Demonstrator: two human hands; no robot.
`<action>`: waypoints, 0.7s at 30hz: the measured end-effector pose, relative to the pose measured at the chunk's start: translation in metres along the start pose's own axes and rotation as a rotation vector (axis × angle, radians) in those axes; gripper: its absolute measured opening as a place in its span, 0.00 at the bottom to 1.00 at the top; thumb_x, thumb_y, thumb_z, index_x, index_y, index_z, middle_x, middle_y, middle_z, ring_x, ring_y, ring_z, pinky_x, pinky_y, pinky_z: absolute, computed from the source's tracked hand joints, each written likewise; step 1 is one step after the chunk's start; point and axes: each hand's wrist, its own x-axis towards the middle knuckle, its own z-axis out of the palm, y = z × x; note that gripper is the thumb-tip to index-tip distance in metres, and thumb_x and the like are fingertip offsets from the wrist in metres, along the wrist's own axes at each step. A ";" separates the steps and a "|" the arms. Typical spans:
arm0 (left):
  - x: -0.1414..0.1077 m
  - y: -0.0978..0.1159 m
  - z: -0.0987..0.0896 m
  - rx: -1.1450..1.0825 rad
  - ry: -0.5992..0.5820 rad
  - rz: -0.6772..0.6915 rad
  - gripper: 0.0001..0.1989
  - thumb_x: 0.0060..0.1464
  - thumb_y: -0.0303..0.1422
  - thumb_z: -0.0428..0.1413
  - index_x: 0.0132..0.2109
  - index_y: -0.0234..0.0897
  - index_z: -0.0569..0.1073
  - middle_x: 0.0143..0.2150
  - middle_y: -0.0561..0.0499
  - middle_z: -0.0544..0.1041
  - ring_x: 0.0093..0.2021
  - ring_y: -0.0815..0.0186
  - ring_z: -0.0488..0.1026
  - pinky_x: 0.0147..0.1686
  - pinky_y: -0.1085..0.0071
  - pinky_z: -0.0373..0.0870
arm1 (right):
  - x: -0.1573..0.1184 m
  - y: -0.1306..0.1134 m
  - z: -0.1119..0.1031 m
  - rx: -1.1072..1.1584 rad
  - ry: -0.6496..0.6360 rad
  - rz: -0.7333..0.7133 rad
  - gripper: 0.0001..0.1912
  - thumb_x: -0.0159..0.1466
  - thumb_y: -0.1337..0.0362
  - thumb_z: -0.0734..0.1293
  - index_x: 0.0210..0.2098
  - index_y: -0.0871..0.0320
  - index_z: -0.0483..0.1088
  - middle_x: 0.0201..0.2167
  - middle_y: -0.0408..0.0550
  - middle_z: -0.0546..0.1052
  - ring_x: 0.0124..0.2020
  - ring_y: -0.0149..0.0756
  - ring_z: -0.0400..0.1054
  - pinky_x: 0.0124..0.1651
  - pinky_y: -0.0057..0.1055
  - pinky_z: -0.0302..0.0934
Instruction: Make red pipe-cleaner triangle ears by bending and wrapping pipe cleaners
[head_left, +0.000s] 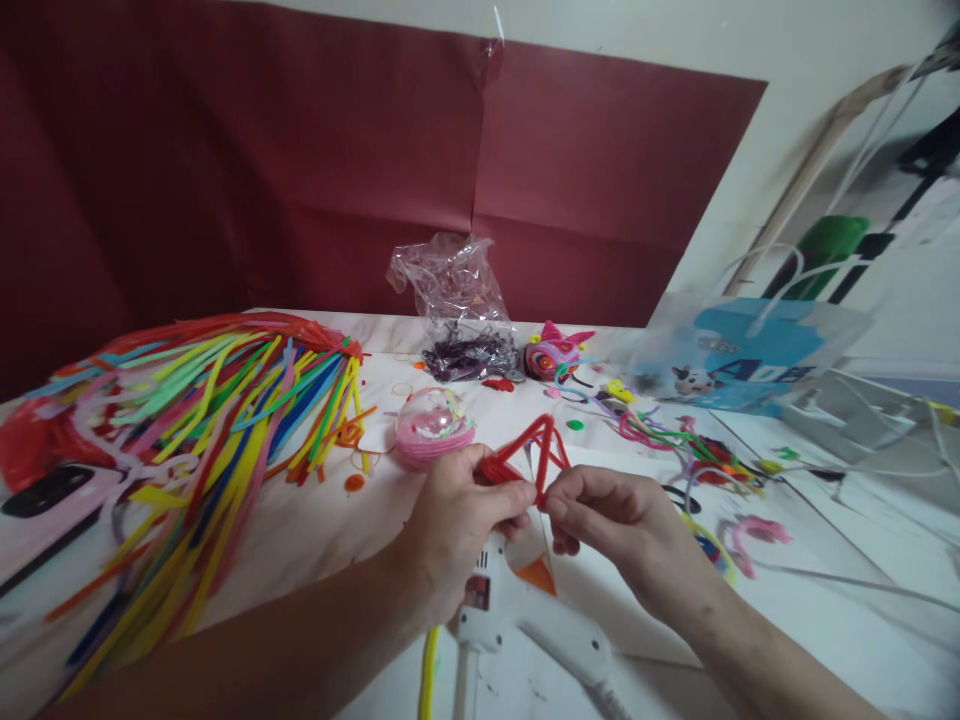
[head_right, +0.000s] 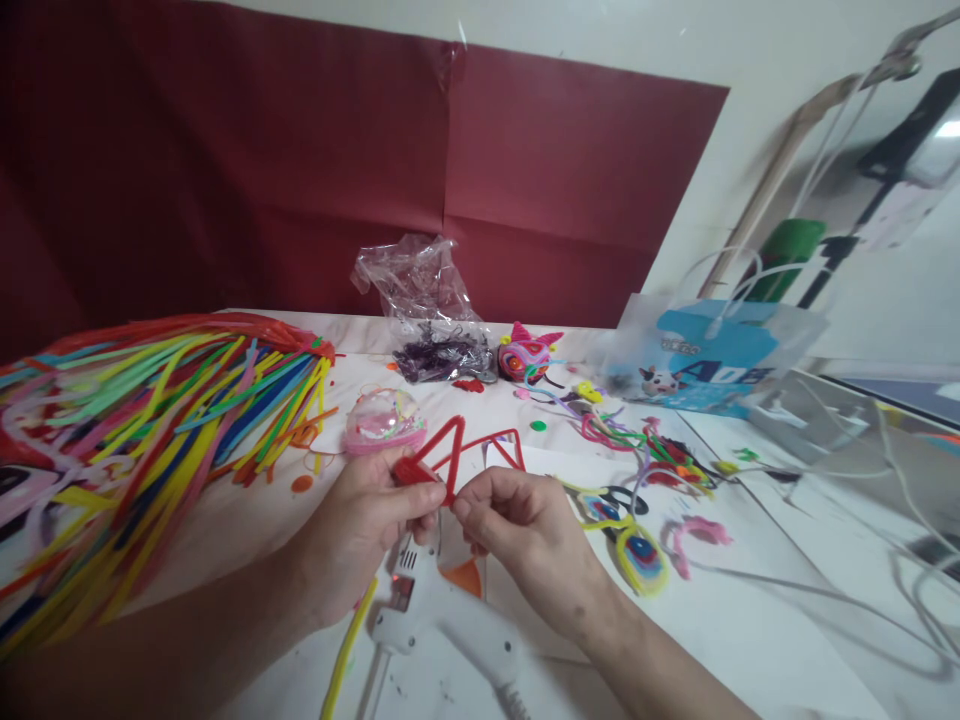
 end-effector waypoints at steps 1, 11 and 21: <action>0.000 0.000 0.000 0.000 -0.001 0.003 0.06 0.41 0.28 0.57 0.26 0.34 0.66 0.18 0.56 0.67 0.19 0.73 0.62 0.22 0.75 0.60 | 0.000 0.000 0.000 -0.011 -0.003 -0.004 0.16 0.51 0.54 0.70 0.20 0.60 0.70 0.15 0.43 0.69 0.18 0.29 0.59 0.23 0.27 0.55; 0.001 -0.003 -0.001 -0.060 -0.017 -0.015 0.07 0.41 0.28 0.57 0.24 0.35 0.64 0.17 0.58 0.64 0.19 0.75 0.59 0.20 0.76 0.56 | -0.001 0.000 0.002 -0.016 0.030 0.012 0.16 0.50 0.53 0.71 0.21 0.60 0.68 0.17 0.41 0.66 0.19 0.28 0.55 0.22 0.26 0.51; 0.000 -0.008 0.000 -0.128 -0.016 0.006 0.07 0.41 0.28 0.58 0.24 0.34 0.66 0.18 0.58 0.63 0.19 0.75 0.57 0.21 0.76 0.54 | -0.001 0.011 0.001 -0.168 0.076 -0.115 0.10 0.55 0.58 0.68 0.26 0.60 0.69 0.21 0.43 0.69 0.23 0.30 0.59 0.25 0.26 0.55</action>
